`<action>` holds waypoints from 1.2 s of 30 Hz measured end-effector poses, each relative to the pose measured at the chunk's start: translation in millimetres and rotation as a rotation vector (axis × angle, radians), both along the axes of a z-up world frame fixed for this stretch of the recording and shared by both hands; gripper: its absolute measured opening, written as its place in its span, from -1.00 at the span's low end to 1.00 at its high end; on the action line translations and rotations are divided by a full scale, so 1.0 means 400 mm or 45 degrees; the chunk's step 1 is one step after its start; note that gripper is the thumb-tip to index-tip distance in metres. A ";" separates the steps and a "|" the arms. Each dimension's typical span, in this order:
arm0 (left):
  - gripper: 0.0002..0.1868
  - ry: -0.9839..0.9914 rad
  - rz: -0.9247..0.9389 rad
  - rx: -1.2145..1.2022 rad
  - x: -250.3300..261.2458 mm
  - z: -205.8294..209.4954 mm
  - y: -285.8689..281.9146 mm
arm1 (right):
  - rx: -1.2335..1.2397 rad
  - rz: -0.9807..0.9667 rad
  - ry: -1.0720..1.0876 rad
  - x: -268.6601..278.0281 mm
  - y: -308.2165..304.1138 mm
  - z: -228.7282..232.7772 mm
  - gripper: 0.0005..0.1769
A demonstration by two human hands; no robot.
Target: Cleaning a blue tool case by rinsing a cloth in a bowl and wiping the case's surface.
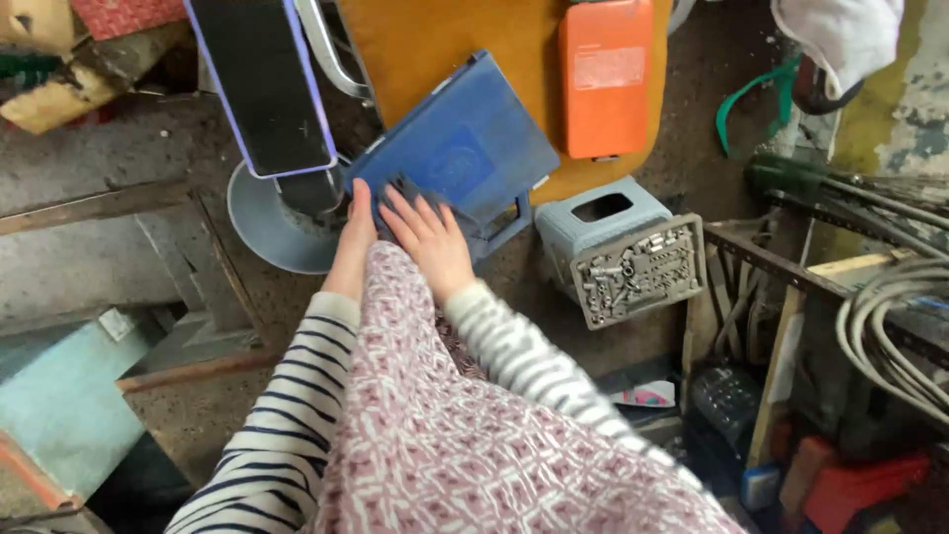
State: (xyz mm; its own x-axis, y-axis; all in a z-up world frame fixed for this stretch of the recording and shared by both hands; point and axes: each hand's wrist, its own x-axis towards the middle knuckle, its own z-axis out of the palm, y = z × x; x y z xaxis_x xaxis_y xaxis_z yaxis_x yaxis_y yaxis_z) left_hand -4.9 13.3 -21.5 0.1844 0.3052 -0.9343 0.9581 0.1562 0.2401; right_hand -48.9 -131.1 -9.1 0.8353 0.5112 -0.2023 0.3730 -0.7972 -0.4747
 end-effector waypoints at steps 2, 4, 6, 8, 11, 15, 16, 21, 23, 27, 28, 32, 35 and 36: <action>0.12 0.021 0.203 -0.027 -0.037 -0.096 0.000 | -0.109 -0.020 -0.158 0.175 -0.013 0.079 -0.37; 0.18 0.028 0.422 -0.033 -0.013 -0.070 0.005 | -0.195 -0.026 -0.328 0.335 -0.042 0.090 -0.44; -0.03 0.172 0.184 -0.069 0.039 0.086 -0.018 | -0.194 -0.254 -0.407 0.447 -0.117 0.050 -0.52; -0.06 0.085 0.207 -0.086 0.040 0.163 -0.042 | -0.101 -0.465 -0.370 0.466 -0.208 -0.071 -0.55; -0.09 -0.048 0.367 -0.142 0.024 0.104 -0.048 | -0.081 -0.693 -0.297 0.385 -0.186 -0.087 -0.48; 0.04 -0.041 -0.082 0.055 -0.013 0.006 -0.009 | -0.021 -0.202 -0.193 0.257 -0.005 0.108 -0.58; 0.04 -0.032 -0.083 0.051 -0.042 -0.056 -0.018 | -0.026 -0.204 -0.184 0.202 -0.018 0.071 -0.58; 0.17 0.187 0.056 0.101 -0.012 -0.045 -0.037 | -0.085 -0.176 -0.265 0.262 -0.117 0.025 -0.55; 0.16 0.136 0.122 0.156 -0.023 -0.084 -0.053 | -0.118 -0.348 -0.246 0.316 -0.192 -0.022 -0.46; -0.01 -0.118 0.292 0.442 0.008 -0.047 -0.094 | 0.371 -0.952 0.014 0.365 -0.274 -0.036 -0.57; -0.01 -0.116 0.280 0.446 -0.022 -0.051 -0.095 | 0.373 -0.963 0.018 0.344 -0.288 -0.039 -0.57; -0.25 -0.500 -0.978 0.906 0.050 0.132 -0.148 | 0.244 -0.881 -0.056 0.344 -0.306 -0.056 -0.62; -0.04 -0.649 -1.730 0.664 0.111 0.211 -0.220 | 0.290 -0.897 0.127 0.440 -0.272 -0.110 -0.57; 0.30 -0.622 -1.889 0.629 0.111 0.204 -0.243 | 0.367 -0.912 0.211 0.478 -0.261 -0.135 -0.51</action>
